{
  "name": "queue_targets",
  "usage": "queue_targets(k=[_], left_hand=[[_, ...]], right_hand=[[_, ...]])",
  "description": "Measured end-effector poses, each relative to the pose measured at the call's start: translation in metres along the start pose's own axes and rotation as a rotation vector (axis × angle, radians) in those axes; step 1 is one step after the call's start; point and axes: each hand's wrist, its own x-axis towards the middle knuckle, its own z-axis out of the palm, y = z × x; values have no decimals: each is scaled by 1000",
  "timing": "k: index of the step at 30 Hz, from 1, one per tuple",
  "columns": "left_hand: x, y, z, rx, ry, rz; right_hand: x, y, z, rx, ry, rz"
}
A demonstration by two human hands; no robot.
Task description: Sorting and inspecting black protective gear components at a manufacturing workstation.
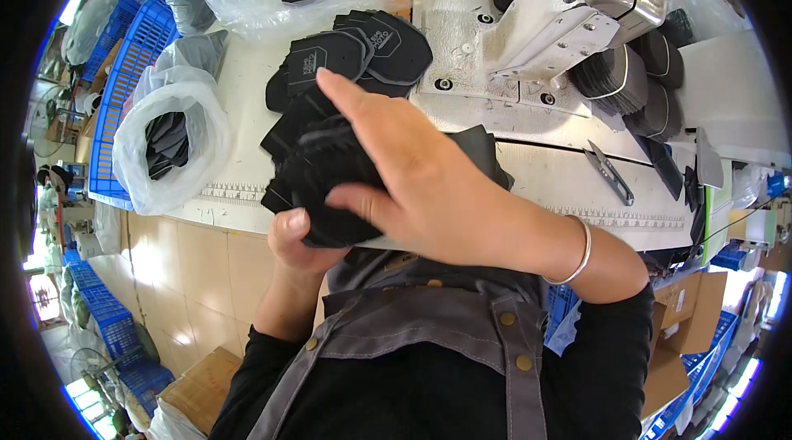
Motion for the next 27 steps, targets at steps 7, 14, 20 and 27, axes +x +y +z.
queue_targets(k=[7, 14, 20, 27], left_hand=[[-2, 3, 9, -152, -134, 112], [2, 4, 11, -14, 69, 93], [-3, 7, 15, 8, 184, 143], [-5, 8, 18, -87, 111, 145]], right_hand=[[4, 2, -10, -154, -114, -208], [-10, 8, -9, 141, -9, -21], [-26, 6, -10, 424, 61, 37], [-36, 8, -5, 149, 166, -75]])
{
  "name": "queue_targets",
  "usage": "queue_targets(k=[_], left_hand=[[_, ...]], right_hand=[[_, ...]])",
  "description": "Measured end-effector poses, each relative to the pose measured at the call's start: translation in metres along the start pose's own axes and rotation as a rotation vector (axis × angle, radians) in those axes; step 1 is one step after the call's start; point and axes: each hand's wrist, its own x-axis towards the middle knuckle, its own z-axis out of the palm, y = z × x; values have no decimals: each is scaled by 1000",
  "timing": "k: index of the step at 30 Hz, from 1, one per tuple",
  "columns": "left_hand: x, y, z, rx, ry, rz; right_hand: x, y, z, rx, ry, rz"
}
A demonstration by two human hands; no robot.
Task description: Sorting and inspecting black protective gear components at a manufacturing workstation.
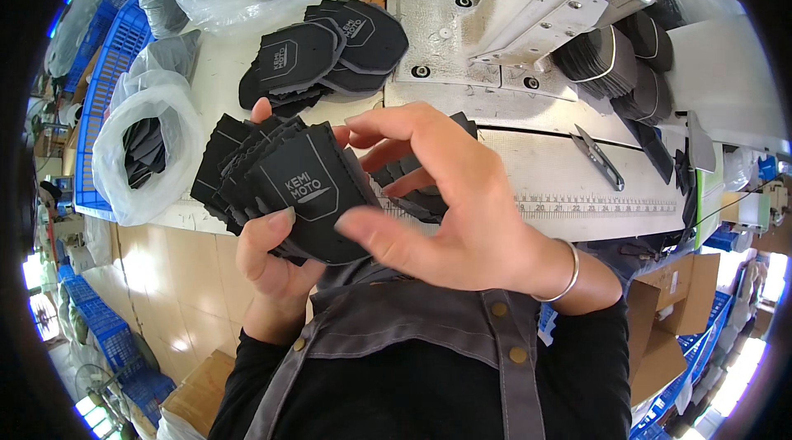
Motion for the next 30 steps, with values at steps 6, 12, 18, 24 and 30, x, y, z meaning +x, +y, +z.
queue_targets(k=[6, 12, 18, 24, 30], left_hand=[[0, -2, -2, -6, 39, 1], [0, -3, -9, -21, -5, -55], [0, 5, -1, -185, -34, -90], [3, -2, 3, 120, 122, -23], [2, 0, 4, 44, 63, -53]], right_hand=[[-3, -4, 5, -180, 51, 32], [-3, -1, 6, -22, 86, 122], [-2, 3, 8, -18, 193, -16], [3, 10, -14, -282, 356, -69], [-16, 4, -40, 104, 578, 6]])
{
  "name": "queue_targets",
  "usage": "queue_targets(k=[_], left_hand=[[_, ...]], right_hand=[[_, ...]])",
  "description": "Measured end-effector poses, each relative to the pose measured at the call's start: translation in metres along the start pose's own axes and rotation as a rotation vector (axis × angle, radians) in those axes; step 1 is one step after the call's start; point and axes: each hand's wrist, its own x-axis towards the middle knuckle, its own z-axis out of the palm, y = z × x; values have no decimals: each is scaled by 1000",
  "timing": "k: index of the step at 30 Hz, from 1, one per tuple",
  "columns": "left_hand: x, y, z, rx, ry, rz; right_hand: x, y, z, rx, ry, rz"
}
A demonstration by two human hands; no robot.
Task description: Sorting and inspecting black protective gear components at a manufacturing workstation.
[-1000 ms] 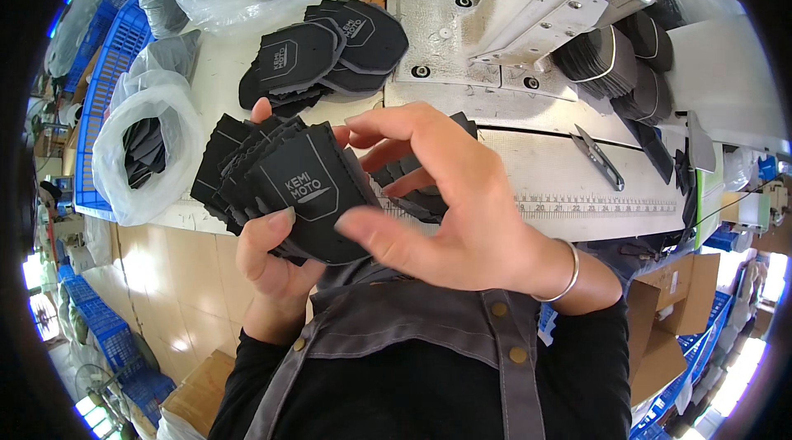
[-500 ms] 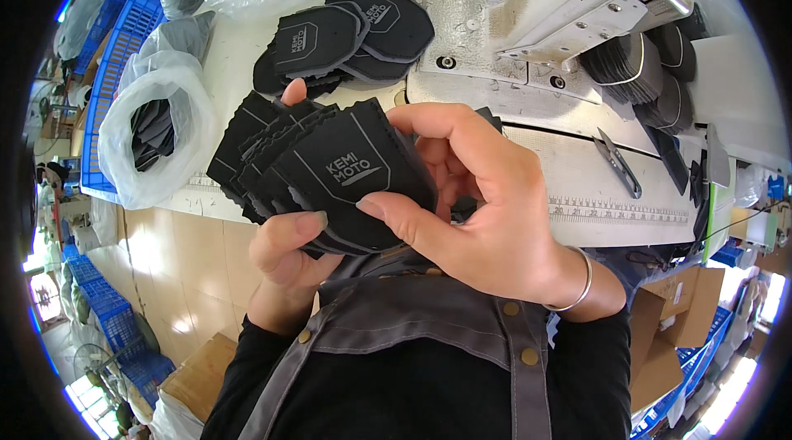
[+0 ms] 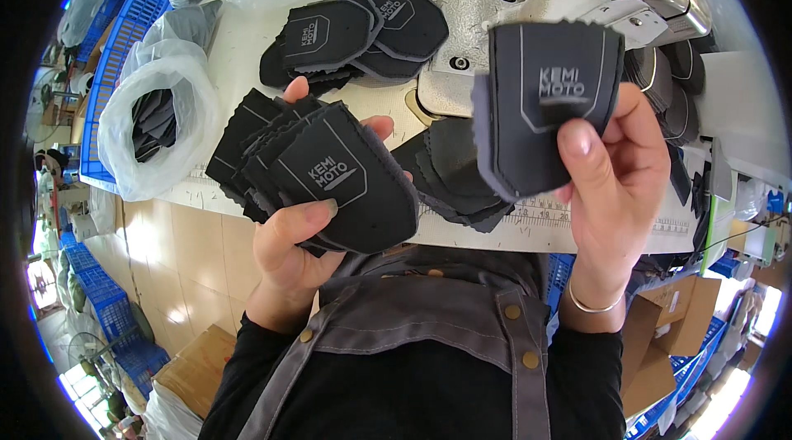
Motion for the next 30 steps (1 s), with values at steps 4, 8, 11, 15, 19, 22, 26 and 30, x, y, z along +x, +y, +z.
queue_targets(k=[4, 8, 11, 15, 19, 22, 26, 30], left_hand=[[0, -1, -1, 41, 1, 11], [-2, -3, -1, 156, 67, 51], [-5, 0, -5, 109, 34, 51], [-3, -4, -1, 208, 59, 86], [-4, -4, 8, 229, 140, 51], [-7, -3, 7, 159, 177, -30], [0, -3, -5, -191, -41, -122], [-1, -3, -6, -223, -154, -123]], right_hand=[[-17, -1, -7, 31, -274, 118], [-12, -7, 7, -229, -637, -117], [-15, -13, 9, -191, -655, -81], [-13, -10, 22, -115, -643, -88], [-16, 0, 33, -208, -453, -222], [-15, 8, 21, -267, -464, -208], [-9, 7, 17, 88, -38, -72], [-8, 20, -16, 244, -66, -30]])
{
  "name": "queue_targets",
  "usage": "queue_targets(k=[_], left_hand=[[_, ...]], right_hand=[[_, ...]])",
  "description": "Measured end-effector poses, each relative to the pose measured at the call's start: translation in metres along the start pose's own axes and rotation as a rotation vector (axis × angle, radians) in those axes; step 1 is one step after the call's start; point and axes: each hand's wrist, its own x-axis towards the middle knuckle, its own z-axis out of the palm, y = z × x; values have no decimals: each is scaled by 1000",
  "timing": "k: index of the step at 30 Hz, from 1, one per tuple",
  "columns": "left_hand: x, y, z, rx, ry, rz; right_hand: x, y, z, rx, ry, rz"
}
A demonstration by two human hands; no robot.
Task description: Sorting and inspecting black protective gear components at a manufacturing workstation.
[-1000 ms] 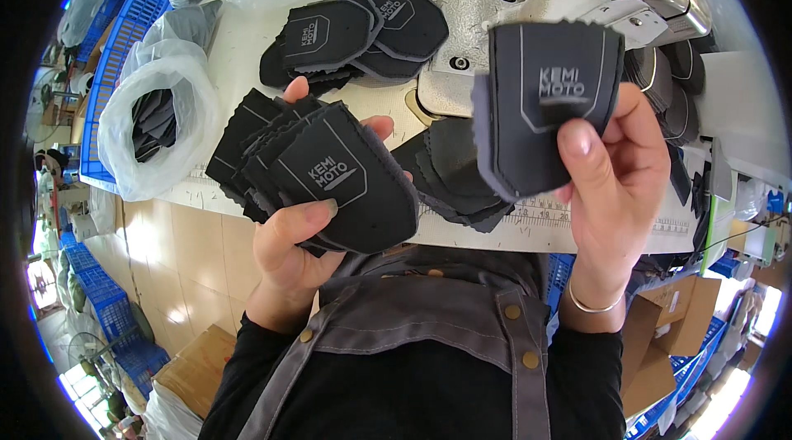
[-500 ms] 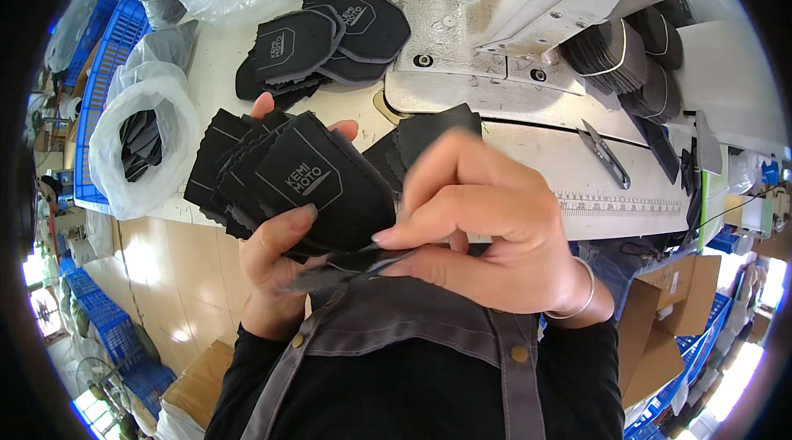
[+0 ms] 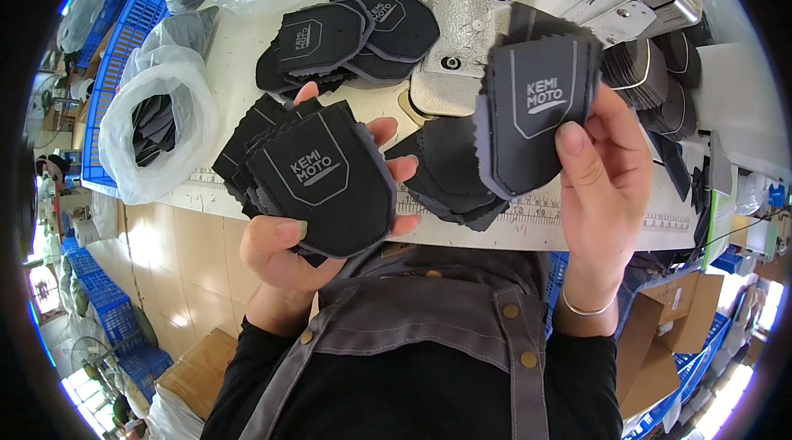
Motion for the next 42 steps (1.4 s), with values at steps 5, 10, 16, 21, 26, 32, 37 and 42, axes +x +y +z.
queue_targets(k=[5, 10, 16, 21, 26, 32, 37, 42], left_hand=[[0, -1, -1, 10, -5, 17], [-1, -1, 1, 35, 8, 36], [-1, -5, -3, 172, 76, 98], [-5, -2, -2, 803, 180, 78], [2, -6, 9, 198, 233, 79], [2, -4, -2, 14, -11, 18], [1, -4, 2, 42, -6, 20], [2, -4, 1, -18, -10, 12]], right_hand=[[0, 2, -10, 181, -126, 89], [-1, 5, -6, 231, -140, 151], [-8, -5, 36, 92, -255, 129], [-7, 5, 38, -546, -522, -87], [-12, 2, 46, -205, -84, 140], [4, 4, 9, 239, 24, 63], [1, 7, -15, 385, -139, 133], [1, 7, -10, 366, -69, 171]])
